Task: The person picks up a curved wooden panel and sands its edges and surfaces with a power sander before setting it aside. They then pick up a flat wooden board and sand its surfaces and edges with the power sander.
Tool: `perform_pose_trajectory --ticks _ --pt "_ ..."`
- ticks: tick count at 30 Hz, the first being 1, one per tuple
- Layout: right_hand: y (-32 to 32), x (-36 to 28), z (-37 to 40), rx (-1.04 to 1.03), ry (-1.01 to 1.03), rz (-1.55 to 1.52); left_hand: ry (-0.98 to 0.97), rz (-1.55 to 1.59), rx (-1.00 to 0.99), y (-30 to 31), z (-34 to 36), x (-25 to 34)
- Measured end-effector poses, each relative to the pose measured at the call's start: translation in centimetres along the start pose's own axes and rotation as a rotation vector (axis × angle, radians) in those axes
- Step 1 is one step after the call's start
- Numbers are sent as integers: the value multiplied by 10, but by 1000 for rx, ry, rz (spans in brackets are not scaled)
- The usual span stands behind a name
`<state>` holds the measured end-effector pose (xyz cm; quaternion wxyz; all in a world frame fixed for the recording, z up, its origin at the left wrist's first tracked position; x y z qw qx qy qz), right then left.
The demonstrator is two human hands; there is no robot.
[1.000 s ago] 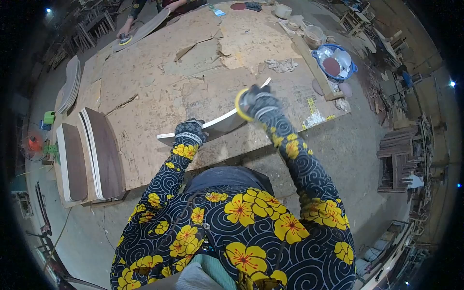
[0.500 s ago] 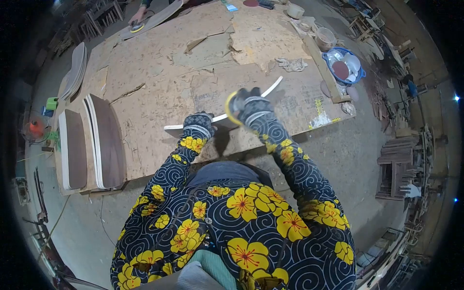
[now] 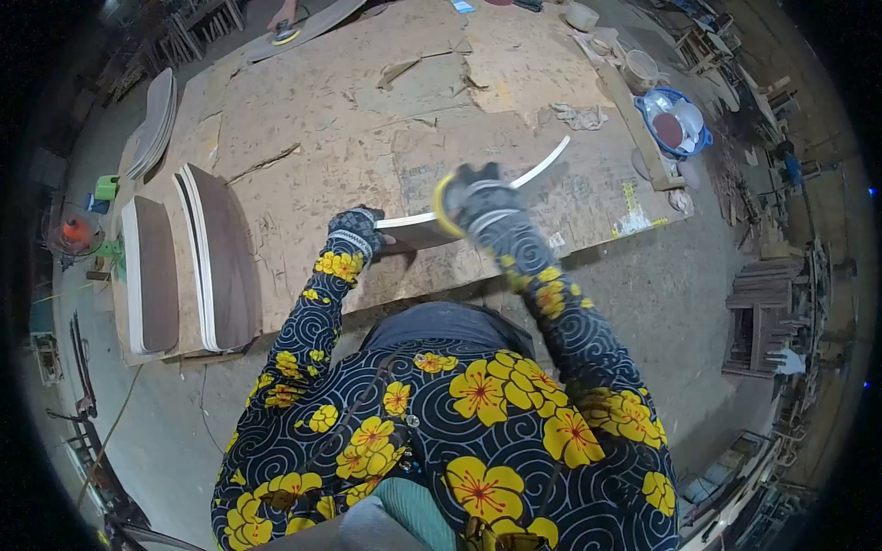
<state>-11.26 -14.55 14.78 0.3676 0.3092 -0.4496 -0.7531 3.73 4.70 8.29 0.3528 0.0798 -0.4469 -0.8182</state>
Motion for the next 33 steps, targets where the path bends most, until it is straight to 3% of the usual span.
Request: perform_pose_trajectory --ticks 2,5,8,11,13,15,16,18,22,24,25,28,31,33 --pt "11 -45 21 -102 164 -5 -3 5 0 1 3 -1" --pt "22 -57 25 -169 130 171 -12 29 44 0 2 -5" --pt "11 3 -3 -78 -212 73 -58 40 65 -11 -12 -14" --pt "18 50 18 62 -308 -263 -61 63 61 -11 -18 -18" --pt "-1 50 8 111 -329 -948 -73 66 65 -6 -17 -17" --pt "-34 50 5 209 -89 -166 -82 55 95 -10 -21 -20" --pt "-32 20 4 121 -108 -148 -87 47 109 -11 -24 -22" --pt "-66 -12 0 322 151 122 -76 28 81 -9 -25 -21" --pt "-42 -56 14 204 171 -20 -73 21 84 -8 -19 -21" --pt "-49 -36 1 197 82 37 -81 20 50 -1 -14 -18" --pt "-31 -25 14 225 129 -15 -89 62 82 -4 -17 -20" --pt "-21 17 16 236 -104 -325 -100 77 121 -14 -24 -23" --pt "-5 9 22 210 -133 -244 -86 87 145 -14 -22 -22" --pt "-42 -6 -5 150 11 -58 -93 58 119 -10 -17 -19"
Point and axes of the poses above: each hand's wrist, its own z-axis away from the middle knuckle, its own y-axis out of the back of the hand, x = y × z, the point moved 1 cm from there along -z, towards the middle knuckle, and after that the axes turned 12 degrees about -x, right-handed, at the moved point
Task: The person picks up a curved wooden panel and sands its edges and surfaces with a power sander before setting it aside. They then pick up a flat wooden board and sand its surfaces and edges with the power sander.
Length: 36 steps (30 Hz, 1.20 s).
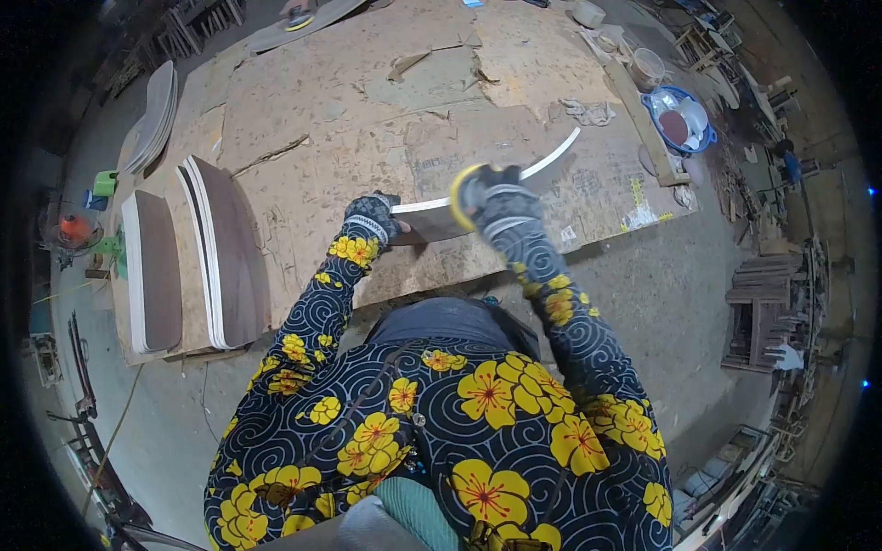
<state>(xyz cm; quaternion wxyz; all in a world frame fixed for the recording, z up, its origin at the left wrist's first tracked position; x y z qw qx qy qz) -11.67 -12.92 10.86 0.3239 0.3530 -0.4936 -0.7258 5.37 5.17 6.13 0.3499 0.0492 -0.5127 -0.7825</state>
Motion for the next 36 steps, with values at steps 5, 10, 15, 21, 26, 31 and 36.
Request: perform_pose_trajectory --ticks 5,10,15,21,26,31,36 --pt "18 -59 16 -75 131 29 2 -5 6 -5 -2 0" --pt "56 4 2 -222 -276 73 -14 -16 -18 -2 7 5" --pt "73 32 -1 -269 -282 11 17 -4 -15 -2 7 7" --pt "51 -56 9 -282 203 137 -2 -15 -15 -8 5 7" --pt "27 32 -36 -177 40 87 59 -40 -76 -4 4 10" --pt "99 136 -63 -277 -421 -69 3 -59 96 -19 0 3" --pt "111 175 -65 -141 -226 29 97 -73 5 -3 12 23"
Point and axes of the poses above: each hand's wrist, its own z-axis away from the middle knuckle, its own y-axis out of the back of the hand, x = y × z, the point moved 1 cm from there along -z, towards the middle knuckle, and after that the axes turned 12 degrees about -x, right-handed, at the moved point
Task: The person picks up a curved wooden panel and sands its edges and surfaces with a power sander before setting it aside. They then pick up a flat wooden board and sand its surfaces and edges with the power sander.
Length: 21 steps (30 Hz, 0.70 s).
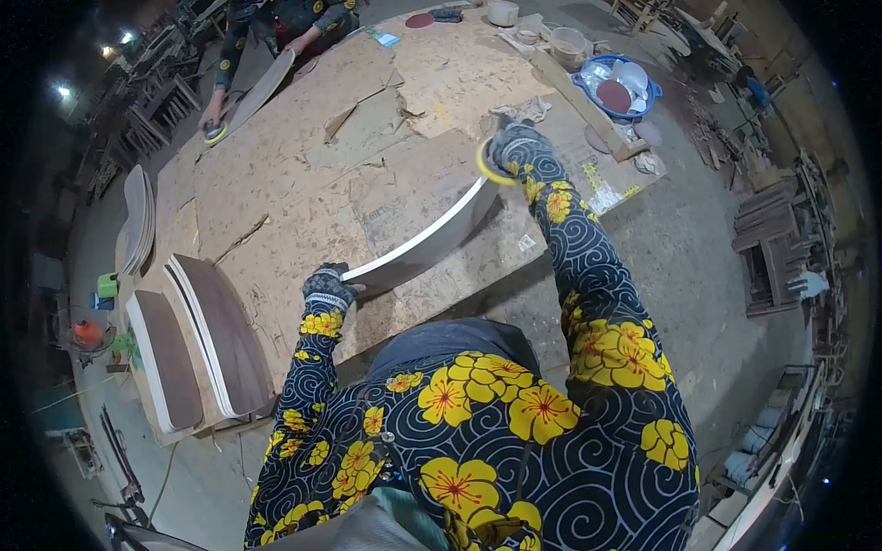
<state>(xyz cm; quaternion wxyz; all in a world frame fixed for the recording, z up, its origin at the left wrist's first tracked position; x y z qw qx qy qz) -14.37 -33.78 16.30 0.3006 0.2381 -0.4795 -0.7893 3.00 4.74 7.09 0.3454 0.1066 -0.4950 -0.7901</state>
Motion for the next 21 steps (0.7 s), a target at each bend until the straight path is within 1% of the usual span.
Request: perform_pose_trajectory --ticks 2,4,5,7,8,9,12,15,16,17,19,20,21 --pt "-14 -19 -7 -81 110 71 14 -2 17 2 2 4" --pt "-64 -49 -23 -21 358 322 6 1 66 -3 1 2" --pt "-96 -70 -18 96 556 532 21 -1 63 -3 1 3" --pt "-103 -125 23 55 612 179 45 -6 62 1 2 7" --pt "-97 -136 55 85 647 137 66 10 70 -6 -2 2" --pt "-86 -139 76 115 682 96 117 -18 -54 6 0 12" --pt "-62 -117 69 109 702 -15 94 -58 22 -8 -5 3" --pt "-61 -58 6 74 477 -49 156 -73 -61 3 -5 14" --pt "-36 -39 9 27 364 -53 168 -92 -65 3 -7 13" --pt "-7 -20 16 -17 252 -57 161 -82 -25 2 -7 12" --pt "20 12 7 -79 110 -157 150 -67 55 -1 -4 8" --pt "13 39 -15 -120 142 -240 148 -33 78 -3 -3 6" --pt "-6 71 -45 -160 174 -320 136 -84 32 -4 -8 2"
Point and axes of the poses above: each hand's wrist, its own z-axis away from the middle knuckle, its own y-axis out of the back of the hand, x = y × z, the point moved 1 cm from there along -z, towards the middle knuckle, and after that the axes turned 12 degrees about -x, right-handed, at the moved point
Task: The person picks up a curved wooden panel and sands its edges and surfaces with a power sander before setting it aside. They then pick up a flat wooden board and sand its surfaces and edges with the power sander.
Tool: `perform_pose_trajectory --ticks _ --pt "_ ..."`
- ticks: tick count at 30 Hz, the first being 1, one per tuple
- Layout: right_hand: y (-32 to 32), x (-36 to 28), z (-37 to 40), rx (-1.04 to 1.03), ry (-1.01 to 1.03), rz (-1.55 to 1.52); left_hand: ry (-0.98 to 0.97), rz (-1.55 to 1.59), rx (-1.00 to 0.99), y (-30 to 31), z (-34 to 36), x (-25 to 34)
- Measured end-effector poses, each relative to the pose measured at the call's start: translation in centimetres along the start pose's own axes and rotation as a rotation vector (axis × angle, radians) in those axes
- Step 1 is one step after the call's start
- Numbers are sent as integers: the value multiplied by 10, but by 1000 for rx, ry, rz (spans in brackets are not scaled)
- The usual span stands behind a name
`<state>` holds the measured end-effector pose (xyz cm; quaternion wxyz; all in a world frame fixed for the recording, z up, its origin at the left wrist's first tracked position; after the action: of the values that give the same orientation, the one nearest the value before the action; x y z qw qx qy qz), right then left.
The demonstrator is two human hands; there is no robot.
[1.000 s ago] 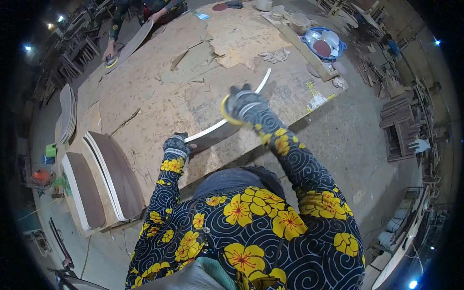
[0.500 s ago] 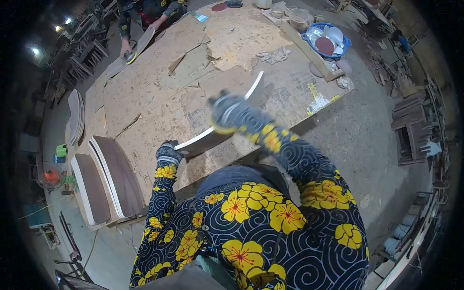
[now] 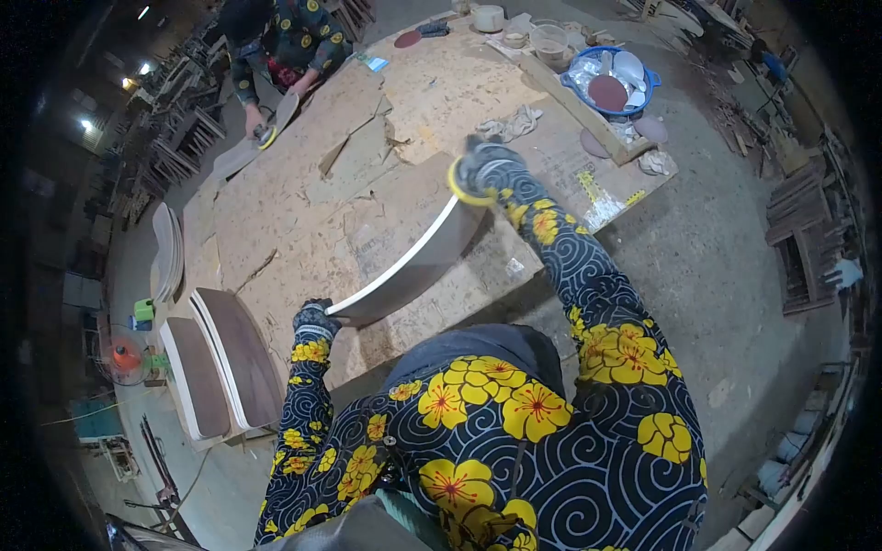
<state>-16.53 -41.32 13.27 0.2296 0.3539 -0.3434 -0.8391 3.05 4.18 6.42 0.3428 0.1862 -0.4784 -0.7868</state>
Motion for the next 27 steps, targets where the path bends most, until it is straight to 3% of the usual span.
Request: perform_pose_trajectory --ticks 1,3,5,8,10,11,16,17,18,20,22,25,27 --pt "6 17 -1 -38 33 -78 24 -62 -98 17 5 14" --pt "-7 39 31 308 22 -359 40 -204 -261 48 17 45" --pt "-20 56 56 551 43 -625 -152 12 -71 58 21 76" --pt "-39 83 60 684 101 -1010 -472 218 212 41 -10 131" --pt "-49 96 58 659 98 -1255 -338 155 138 55 -23 187" --pt "-42 86 74 604 14 -1235 -329 132 80 52 -37 197" --pt "-45 85 86 601 168 -928 -319 -89 -248 47 -48 207" --pt "-46 74 92 625 245 -842 -391 -191 -165 44 -37 192" --pt "-50 63 101 651 317 -759 -357 -207 -212 41 -30 182" --pt "-53 28 109 543 194 -349 -283 -233 -237 46 -17 172" --pt "-62 -20 105 295 80 13 -256 -220 -261 49 -12 169" --pt "-99 -71 93 246 295 321 -208 -198 -303 48 -12 170" --pt "-104 -87 105 218 419 348 -206 -179 -270 42 -17 168"
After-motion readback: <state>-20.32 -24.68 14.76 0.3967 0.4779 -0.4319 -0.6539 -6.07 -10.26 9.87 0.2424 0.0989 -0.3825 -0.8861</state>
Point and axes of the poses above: each hand's wrist, its own z-axis away from the middle knuckle, its own y-axis out of the back of the hand, x = y × z, the point moved 1 cm from there along -z, towards the middle knuckle, and after that the axes turned 12 degrees about -x, right-handed, at the moved point
